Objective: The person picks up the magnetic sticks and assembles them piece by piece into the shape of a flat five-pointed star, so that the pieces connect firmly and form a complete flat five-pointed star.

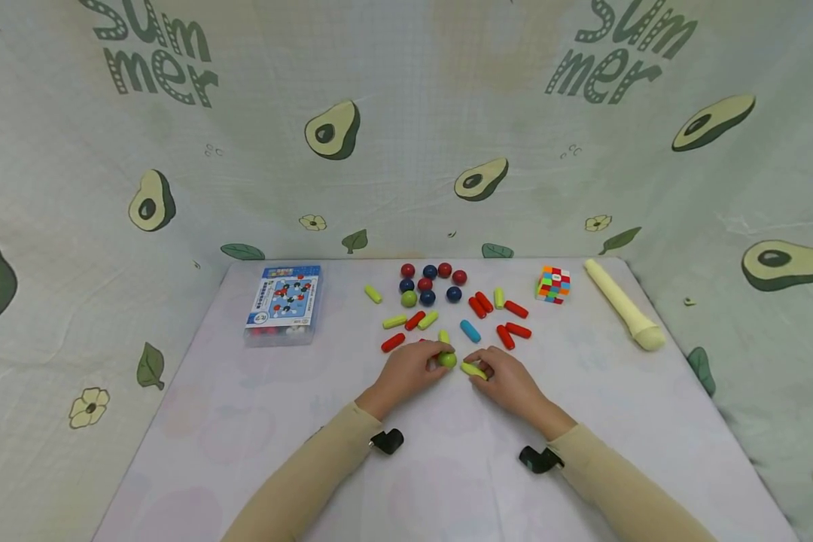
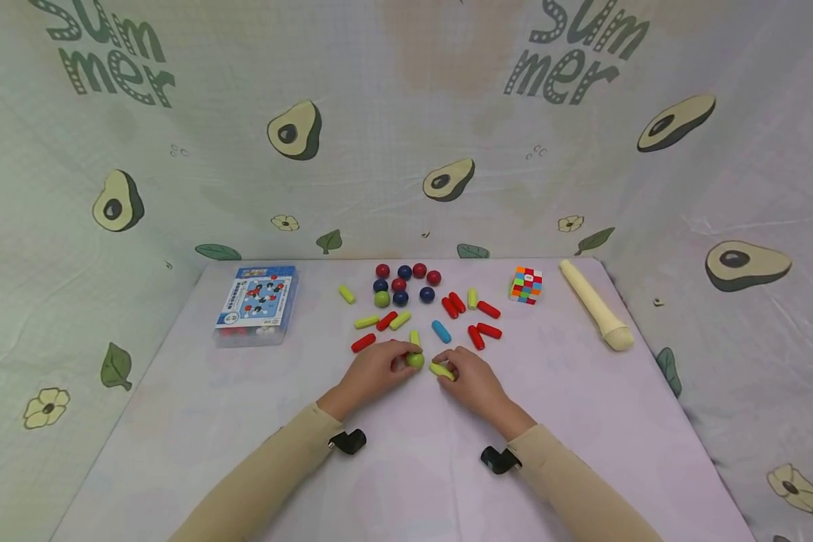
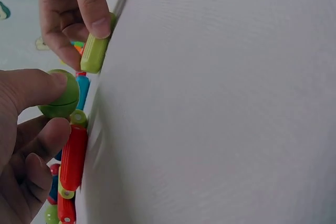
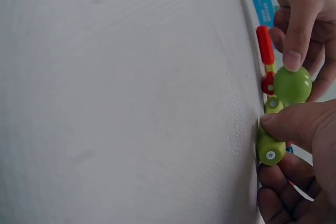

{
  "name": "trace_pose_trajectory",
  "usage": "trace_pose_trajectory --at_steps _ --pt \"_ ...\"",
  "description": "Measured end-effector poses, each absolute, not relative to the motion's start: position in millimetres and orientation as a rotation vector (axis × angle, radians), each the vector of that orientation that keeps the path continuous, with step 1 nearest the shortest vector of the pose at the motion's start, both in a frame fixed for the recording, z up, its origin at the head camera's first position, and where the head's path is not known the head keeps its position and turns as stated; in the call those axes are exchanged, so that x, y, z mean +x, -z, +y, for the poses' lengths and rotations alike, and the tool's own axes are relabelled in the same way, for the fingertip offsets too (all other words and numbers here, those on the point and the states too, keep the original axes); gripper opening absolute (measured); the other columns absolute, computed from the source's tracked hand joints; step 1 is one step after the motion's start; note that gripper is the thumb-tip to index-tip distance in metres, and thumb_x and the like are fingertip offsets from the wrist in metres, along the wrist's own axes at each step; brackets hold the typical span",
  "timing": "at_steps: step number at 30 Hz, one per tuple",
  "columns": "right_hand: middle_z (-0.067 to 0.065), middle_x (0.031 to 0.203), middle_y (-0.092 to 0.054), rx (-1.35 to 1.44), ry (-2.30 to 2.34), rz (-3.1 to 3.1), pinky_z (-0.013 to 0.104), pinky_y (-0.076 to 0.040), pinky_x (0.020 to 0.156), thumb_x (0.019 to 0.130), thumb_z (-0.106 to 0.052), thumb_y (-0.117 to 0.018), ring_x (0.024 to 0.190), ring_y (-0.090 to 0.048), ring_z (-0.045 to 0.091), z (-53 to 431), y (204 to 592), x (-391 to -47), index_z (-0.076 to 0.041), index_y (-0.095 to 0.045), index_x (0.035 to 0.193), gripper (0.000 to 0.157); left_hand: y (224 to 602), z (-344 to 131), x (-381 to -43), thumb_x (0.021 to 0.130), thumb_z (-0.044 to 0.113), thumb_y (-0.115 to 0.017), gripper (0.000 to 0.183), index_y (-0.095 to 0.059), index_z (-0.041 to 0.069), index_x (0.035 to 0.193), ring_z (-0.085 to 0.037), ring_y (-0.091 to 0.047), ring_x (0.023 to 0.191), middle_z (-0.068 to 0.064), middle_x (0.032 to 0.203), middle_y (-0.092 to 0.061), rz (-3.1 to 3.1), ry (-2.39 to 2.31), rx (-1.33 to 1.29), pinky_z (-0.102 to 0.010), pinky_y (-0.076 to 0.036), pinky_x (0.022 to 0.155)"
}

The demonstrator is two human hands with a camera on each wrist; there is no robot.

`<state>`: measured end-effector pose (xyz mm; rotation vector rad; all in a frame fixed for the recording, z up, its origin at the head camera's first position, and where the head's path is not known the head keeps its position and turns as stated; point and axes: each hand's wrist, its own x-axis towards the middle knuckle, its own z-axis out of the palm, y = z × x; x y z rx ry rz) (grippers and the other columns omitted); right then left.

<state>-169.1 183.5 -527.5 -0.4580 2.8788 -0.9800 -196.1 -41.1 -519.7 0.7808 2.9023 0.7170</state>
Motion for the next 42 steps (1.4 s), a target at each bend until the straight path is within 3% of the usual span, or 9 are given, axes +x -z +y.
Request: trace_pose_trajectory --at_steps 8,17,23,32,42 --pt "-0.008 0.092 -0.059 -0.480 1.019 2.870 0.028 -0.052 0.075 0.089 -0.016 -0.080 0.083 -0.056 0.009 185.2 528.9 -163.0 -0.017 -0.072 0.116 0.028 521.9 -39.9 -193.0 0.092 0.029 -0.078 0.036 -0.071 0.025 0.127 -0.005 -0.055 0.081 0.011 0.112 -0.072 2.897 -0.741 0.846 -0.018 -0.049 0.075" --pt "-0.008 0.094 -0.060 -0.474 1.081 2.852 0.029 -0.053 0.077 0.089 -0.014 -0.079 0.084 -0.057 0.010 185.9 531.6 -160.5 -0.017 -0.072 0.117 0.029 528.5 -36.6 -198.8 0.093 0.030 -0.076 0.037 -0.070 0.025 0.129 -0.005 -0.062 0.094 0.011 0.116 -0.071 2.923 -0.692 0.810 -0.024 -0.053 0.088" --pt "-0.007 0.095 -0.060 -0.451 1.116 2.843 0.029 -0.052 0.078 0.090 -0.014 -0.078 0.085 -0.056 0.010 185.4 532.5 -161.1 -0.016 -0.071 0.119 0.029 532.1 -36.5 -204.9 0.094 0.031 -0.075 0.038 -0.069 0.025 0.131 -0.006 -0.061 0.094 0.010 0.117 -0.070 2.923 -0.716 0.762 -0.024 -0.052 0.090" --pt "-0.005 0.092 -0.059 -0.410 1.165 2.843 0.029 -0.052 0.077 0.091 -0.015 -0.078 0.084 -0.057 0.013 183.6 533.2 -161.8 -0.016 -0.071 0.118 0.028 532.8 -36.7 -206.5 0.094 0.035 -0.075 0.039 -0.069 0.027 0.132 -0.007 -0.054 0.082 0.012 0.104 -0.069 2.912 -0.754 0.771 -0.020 -0.048 0.075" --pt "-0.004 0.097 -0.061 -0.392 1.175 2.835 0.030 -0.053 0.079 0.091 -0.016 -0.078 0.086 -0.057 0.013 182.7 536.3 -164.1 -0.016 -0.069 0.122 0.032 536.0 -34.5 -206.2 0.093 0.039 -0.075 0.039 -0.070 0.024 0.129 -0.004 -0.054 0.076 0.010 0.105 -0.072 2.938 -0.781 0.792 -0.018 -0.048 0.071"
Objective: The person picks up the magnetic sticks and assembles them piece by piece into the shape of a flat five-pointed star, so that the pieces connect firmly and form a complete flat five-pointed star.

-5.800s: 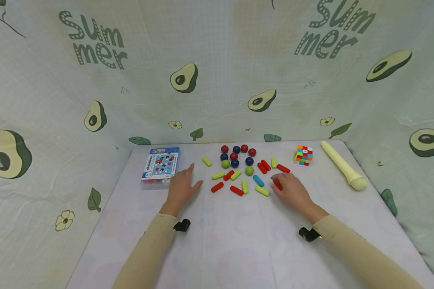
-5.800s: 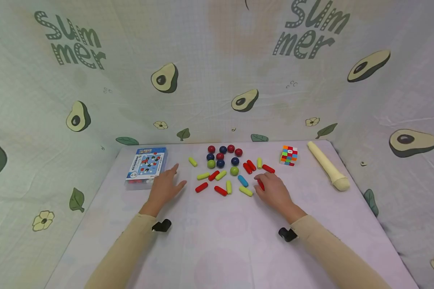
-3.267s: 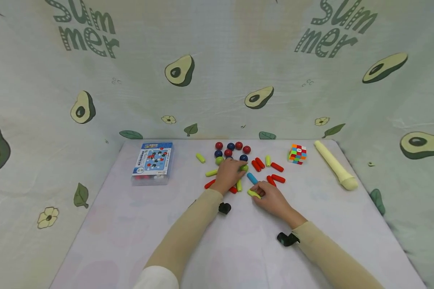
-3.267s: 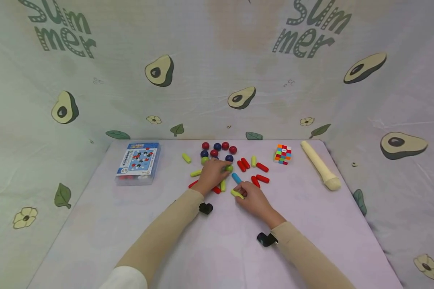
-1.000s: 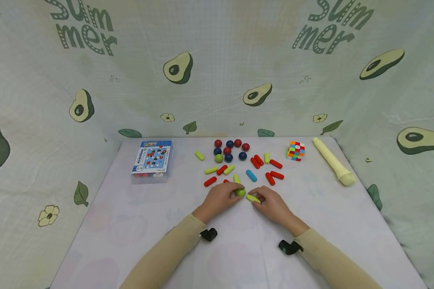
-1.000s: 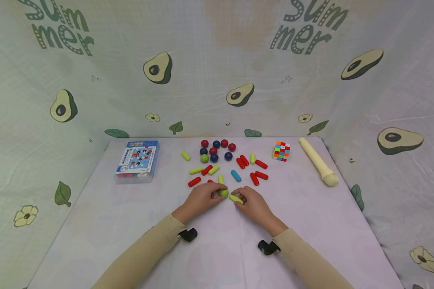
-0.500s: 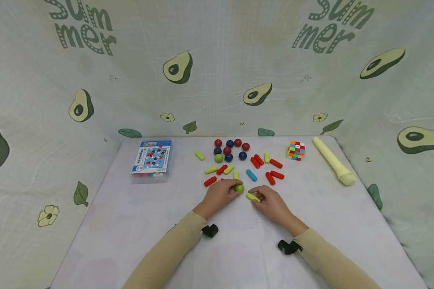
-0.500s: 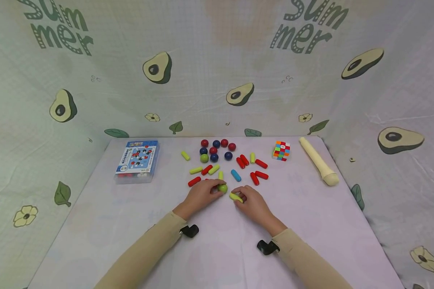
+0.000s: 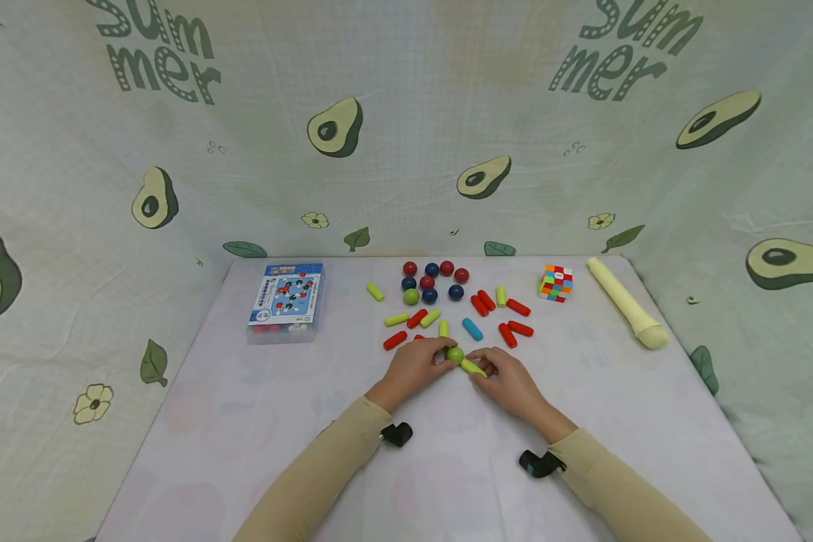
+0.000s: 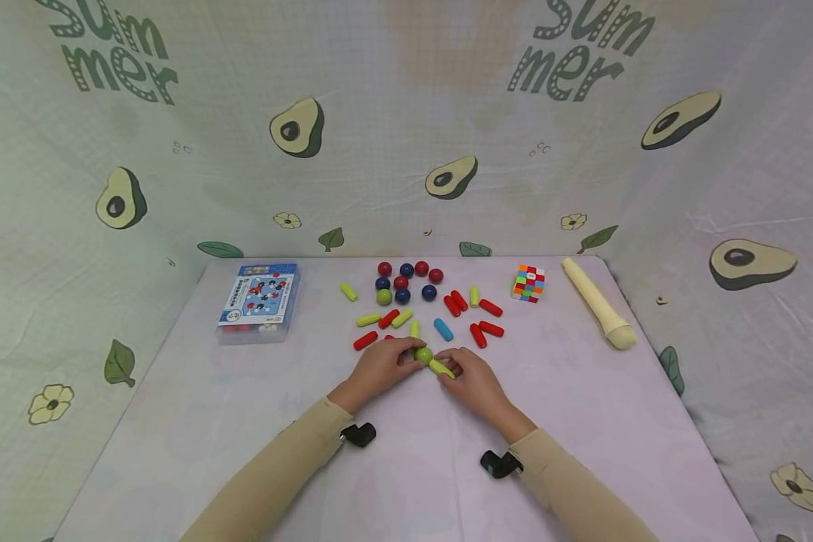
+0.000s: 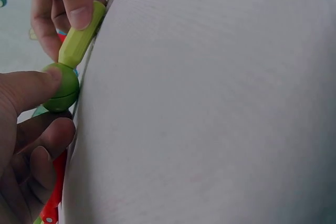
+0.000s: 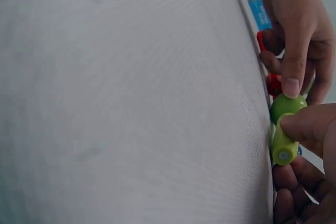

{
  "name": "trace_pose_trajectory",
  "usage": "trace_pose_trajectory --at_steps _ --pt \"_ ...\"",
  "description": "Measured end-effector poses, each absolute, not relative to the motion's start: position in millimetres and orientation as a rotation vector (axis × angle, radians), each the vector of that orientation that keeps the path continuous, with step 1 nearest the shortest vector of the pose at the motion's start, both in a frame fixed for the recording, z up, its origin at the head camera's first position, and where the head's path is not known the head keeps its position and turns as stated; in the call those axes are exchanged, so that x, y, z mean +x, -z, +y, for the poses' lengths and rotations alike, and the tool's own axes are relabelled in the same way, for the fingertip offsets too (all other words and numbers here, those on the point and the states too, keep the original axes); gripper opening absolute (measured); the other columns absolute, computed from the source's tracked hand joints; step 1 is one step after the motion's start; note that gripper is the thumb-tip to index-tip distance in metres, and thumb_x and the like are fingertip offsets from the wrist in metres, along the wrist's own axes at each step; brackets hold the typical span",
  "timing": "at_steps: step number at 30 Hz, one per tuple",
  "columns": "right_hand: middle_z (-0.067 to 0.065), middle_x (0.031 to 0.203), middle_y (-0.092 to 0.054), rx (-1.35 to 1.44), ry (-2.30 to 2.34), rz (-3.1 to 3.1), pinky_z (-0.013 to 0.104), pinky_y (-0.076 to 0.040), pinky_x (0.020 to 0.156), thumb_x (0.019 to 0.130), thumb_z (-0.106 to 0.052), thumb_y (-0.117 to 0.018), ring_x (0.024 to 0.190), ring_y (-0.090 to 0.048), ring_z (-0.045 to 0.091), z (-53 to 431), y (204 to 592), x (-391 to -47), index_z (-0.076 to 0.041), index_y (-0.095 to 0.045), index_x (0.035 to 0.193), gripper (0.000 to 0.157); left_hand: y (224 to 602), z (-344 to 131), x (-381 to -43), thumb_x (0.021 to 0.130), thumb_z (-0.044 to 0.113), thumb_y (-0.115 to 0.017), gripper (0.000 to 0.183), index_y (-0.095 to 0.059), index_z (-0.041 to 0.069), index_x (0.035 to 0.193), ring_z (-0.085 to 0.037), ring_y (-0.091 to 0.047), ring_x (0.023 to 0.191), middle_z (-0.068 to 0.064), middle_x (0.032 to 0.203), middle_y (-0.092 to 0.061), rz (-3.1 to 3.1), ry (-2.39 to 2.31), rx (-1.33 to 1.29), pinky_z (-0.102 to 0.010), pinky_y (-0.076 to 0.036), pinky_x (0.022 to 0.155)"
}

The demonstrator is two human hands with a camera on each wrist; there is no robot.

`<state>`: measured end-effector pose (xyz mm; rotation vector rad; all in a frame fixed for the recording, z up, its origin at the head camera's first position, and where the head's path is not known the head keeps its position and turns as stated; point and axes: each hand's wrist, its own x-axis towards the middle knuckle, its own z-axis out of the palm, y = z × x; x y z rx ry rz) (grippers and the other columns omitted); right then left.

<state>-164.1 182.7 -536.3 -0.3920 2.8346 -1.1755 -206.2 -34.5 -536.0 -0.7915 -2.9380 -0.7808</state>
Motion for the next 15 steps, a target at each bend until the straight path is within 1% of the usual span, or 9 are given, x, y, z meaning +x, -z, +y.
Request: trace_pose_trajectory --at_steps 5,15 --pt "-0.004 0.097 -0.062 -0.400 1.173 2.837 0.030 -0.053 0.077 0.091 -0.016 -0.078 0.085 -0.057 0.013 181.9 536.5 -164.9 -0.015 -0.069 0.122 0.031 536.0 -34.6 -206.0 0.094 0.039 -0.074 0.039 -0.070 0.024 0.130 -0.003 -0.056 0.081 0.009 0.113 -0.073 -2.942 0.785 -0.785 -0.018 -0.050 0.076" --pt "-0.002 0.098 -0.062 -0.368 1.188 2.839 0.029 -0.052 0.076 0.092 -0.017 -0.077 0.085 -0.057 0.013 182.2 537.9 -166.0 -0.014 -0.069 0.122 0.031 537.1 -33.5 -207.3 0.095 0.039 -0.072 0.040 -0.069 0.025 0.132 -0.006 -0.063 0.094 0.009 0.121 -0.071 -2.943 0.759 -0.793 -0.024 -0.053 0.086"
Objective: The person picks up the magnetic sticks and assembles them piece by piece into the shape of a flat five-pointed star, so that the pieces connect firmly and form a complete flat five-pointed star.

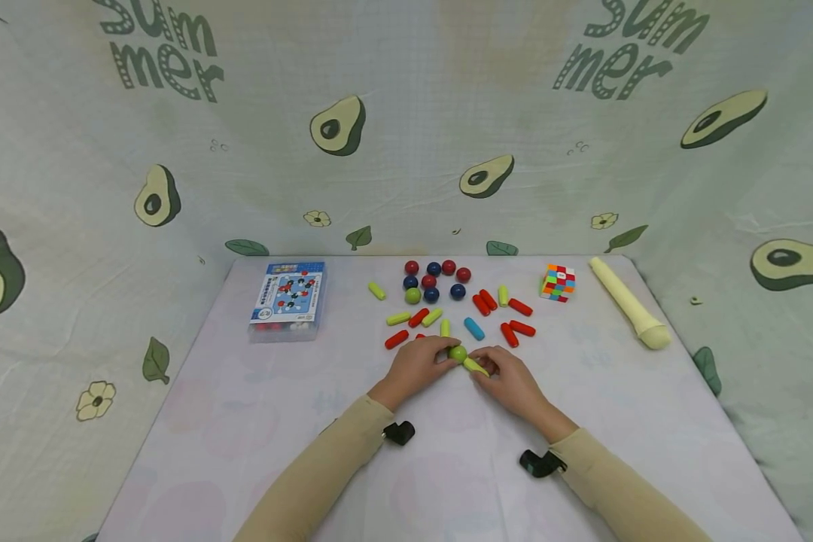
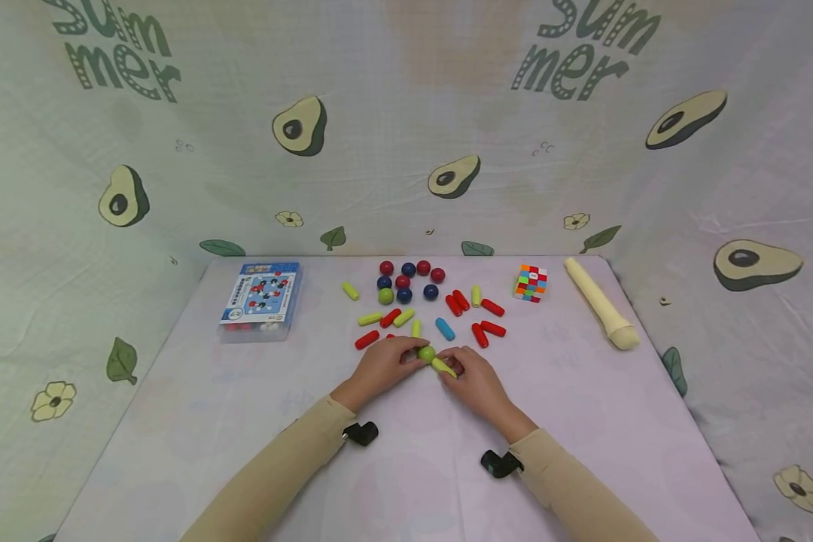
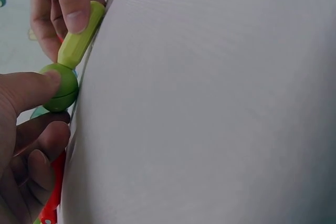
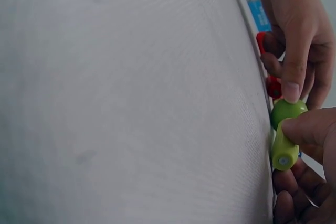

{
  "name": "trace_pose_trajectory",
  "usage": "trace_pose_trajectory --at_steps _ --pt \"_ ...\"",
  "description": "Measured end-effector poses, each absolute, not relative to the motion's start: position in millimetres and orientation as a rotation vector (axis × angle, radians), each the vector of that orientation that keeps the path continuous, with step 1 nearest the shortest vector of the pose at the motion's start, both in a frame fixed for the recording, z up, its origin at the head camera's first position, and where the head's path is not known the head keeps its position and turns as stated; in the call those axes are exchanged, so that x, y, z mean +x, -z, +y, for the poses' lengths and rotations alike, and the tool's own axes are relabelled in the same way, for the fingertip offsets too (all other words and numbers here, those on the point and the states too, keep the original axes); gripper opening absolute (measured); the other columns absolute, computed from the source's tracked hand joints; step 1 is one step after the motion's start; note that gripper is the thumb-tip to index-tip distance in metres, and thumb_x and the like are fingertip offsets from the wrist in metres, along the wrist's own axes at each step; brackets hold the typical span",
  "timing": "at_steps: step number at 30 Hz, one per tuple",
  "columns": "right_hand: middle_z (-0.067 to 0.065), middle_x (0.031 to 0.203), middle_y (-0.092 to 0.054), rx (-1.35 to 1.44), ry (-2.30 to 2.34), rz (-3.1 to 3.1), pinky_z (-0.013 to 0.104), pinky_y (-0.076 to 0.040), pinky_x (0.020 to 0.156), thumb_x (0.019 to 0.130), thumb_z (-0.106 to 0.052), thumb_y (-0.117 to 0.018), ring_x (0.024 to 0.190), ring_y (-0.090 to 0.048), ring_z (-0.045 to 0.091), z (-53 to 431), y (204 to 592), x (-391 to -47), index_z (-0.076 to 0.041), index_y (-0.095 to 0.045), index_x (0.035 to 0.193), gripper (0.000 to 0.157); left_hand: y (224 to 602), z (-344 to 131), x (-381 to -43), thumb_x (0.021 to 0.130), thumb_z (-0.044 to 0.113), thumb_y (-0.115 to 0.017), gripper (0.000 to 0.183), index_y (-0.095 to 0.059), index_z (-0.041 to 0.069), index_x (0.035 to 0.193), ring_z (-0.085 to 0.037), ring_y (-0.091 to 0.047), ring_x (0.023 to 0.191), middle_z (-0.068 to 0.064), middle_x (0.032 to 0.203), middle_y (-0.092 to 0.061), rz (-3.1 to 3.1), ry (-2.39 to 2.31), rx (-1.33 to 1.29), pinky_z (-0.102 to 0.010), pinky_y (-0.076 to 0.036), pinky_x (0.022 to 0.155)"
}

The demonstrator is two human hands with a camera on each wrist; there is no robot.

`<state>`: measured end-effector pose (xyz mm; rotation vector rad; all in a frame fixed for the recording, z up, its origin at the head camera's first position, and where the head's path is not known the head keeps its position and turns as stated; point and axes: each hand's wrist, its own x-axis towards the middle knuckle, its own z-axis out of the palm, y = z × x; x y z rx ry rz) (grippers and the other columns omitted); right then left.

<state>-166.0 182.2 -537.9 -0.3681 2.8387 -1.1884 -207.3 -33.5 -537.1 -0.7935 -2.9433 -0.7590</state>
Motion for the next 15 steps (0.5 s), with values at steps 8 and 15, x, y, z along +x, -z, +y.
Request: trace_pose_trajectory --at_steps 8,15 --pt "-0.002 0.096 -0.061 -0.380 1.170 2.869 0.030 -0.051 0.075 0.092 -0.016 -0.076 0.084 -0.055 0.014 183.1 537.9 -167.5 -0.012 -0.069 0.121 0.029 535.0 -35.2 -206.6 0.095 0.036 -0.074 0.040 -0.069 0.022 0.132 -0.009 -0.066 0.110 0.008 0.125 -0.070 -2.953 0.745 -0.778 -0.027 -0.052 0.095" --pt "-0.002 0.097 -0.060 -0.382 1.168 2.857 0.029 -0.050 0.075 0.093 -0.016 -0.076 0.085 -0.055 0.014 184.1 539.3 -169.0 -0.013 -0.069 0.121 0.029 535.7 -41.9 -208.0 0.094 0.034 -0.075 0.038 -0.070 0.022 0.130 -0.007 -0.064 0.104 0.008 0.121 -0.071 -2.982 0.771 -0.752 -0.024 -0.052 0.092"
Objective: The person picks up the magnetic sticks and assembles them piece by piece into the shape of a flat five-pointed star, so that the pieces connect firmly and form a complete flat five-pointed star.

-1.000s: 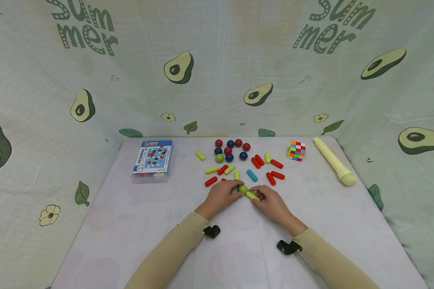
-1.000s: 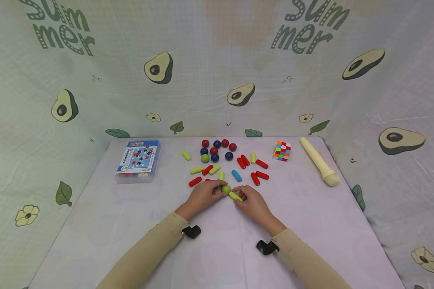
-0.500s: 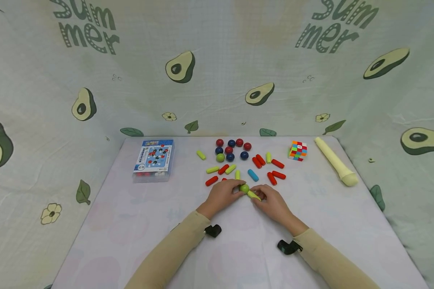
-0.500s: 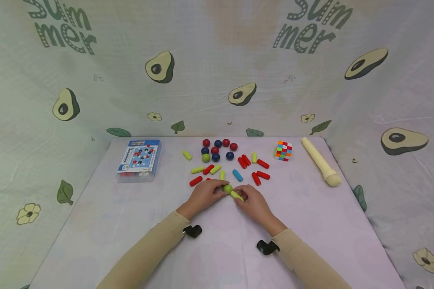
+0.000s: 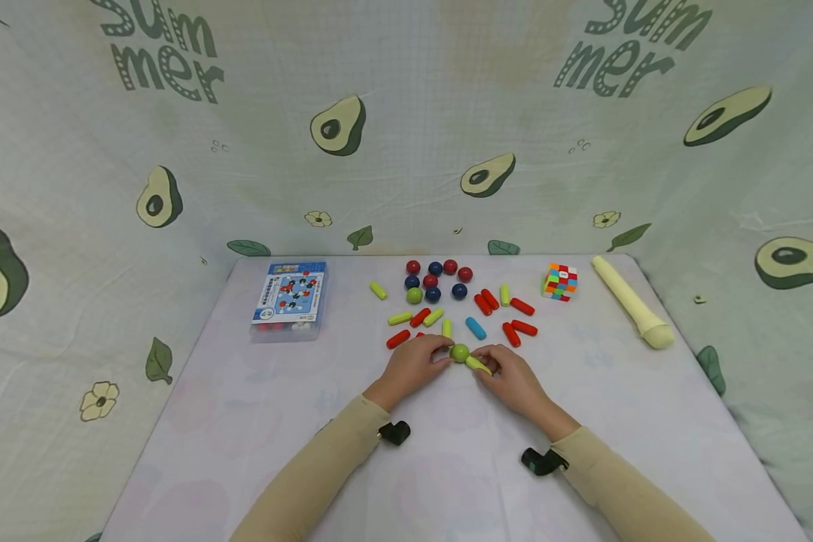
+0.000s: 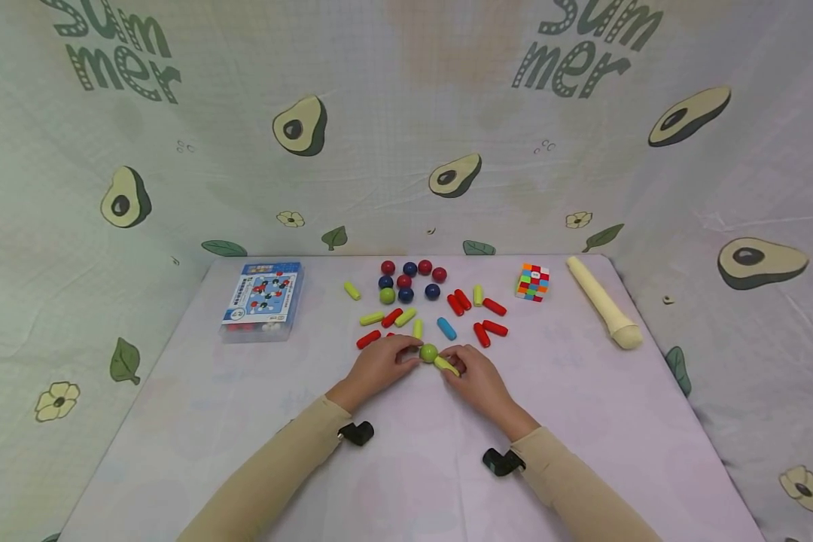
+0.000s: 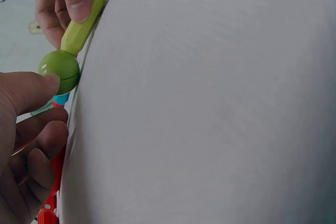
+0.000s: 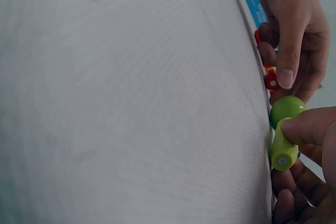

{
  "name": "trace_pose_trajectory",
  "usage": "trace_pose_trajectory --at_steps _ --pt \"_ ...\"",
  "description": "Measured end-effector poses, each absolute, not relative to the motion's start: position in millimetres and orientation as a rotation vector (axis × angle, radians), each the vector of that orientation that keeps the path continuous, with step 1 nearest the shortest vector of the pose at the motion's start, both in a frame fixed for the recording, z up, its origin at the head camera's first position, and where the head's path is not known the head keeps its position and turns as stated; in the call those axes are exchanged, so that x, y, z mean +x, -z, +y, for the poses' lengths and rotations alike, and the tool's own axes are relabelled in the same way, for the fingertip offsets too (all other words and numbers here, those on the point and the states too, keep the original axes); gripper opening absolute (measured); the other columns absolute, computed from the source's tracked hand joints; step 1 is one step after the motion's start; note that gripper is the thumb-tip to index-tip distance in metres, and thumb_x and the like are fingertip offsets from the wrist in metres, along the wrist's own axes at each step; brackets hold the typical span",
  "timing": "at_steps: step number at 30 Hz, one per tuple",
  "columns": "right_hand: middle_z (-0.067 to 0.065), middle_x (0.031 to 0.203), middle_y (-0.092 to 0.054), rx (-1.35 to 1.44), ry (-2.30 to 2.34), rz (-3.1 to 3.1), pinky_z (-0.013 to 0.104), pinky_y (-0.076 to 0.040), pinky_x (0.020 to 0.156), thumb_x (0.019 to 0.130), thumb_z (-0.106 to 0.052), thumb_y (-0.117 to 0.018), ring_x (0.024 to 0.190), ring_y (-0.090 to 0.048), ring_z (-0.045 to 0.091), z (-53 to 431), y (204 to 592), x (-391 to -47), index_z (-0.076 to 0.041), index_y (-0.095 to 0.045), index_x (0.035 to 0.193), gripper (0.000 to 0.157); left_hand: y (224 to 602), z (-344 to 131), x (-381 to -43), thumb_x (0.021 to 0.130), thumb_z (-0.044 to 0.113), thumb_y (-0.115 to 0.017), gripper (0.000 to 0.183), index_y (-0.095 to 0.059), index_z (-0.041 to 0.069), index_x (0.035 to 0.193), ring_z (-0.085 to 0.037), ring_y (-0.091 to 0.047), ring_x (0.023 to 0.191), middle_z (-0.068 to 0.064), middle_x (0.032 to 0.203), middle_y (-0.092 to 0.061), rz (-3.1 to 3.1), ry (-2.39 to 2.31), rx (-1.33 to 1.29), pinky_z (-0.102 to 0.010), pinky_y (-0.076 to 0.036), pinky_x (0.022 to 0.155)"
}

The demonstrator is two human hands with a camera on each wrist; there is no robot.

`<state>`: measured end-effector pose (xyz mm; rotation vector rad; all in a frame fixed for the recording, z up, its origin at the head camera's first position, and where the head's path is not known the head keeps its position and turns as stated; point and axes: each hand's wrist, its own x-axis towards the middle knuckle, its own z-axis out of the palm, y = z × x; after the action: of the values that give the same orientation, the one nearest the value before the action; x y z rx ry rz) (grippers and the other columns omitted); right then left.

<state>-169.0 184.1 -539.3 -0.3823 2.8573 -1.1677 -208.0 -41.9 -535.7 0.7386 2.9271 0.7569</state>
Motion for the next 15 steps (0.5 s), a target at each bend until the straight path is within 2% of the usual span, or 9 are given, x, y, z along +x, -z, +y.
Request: trace_pose_trajectory --at_steps 4,9,15 --pt "-0.002 0.097 -0.060 -0.376 1.167 2.853 0.030 -0.050 0.075 0.093 -0.015 -0.076 0.085 -0.055 0.015 185.0 539.7 -170.2 -0.014 -0.069 0.122 0.030 535.0 -46.0 -208.8 0.094 0.035 -0.075 0.039 -0.069 0.022 0.131 -0.008 -0.062 0.097 0.007 0.117 -0.071 2.935 -0.746 0.714 -0.023 -0.053 0.089" --pt "-0.002 0.097 -0.060 -0.366 1.154 2.846 0.029 -0.050 0.075 0.093 -0.016 -0.076 0.086 -0.055 0.015 185.9 540.2 -171.3 -0.015 -0.069 0.122 0.031 534.3 -51.6 -208.8 0.094 0.035 -0.075 0.038 -0.070 0.023 0.130 -0.008 -0.061 0.097 0.008 0.117 -0.070 2.939 -0.771 0.653 -0.024 -0.053 0.088" --pt "-0.001 0.097 -0.060 -0.339 1.157 2.848 0.030 -0.050 0.075 0.093 -0.016 -0.076 0.086 -0.054 0.017 187.2 539.5 -171.6 -0.014 -0.068 0.123 0.031 534.7 -55.6 -210.2 0.095 0.033 -0.074 0.033 -0.072 0.023 0.126 -0.007 -0.056 0.089 0.009 0.110 -0.070 2.954 -0.817 0.632 -0.021 -0.051 0.079"
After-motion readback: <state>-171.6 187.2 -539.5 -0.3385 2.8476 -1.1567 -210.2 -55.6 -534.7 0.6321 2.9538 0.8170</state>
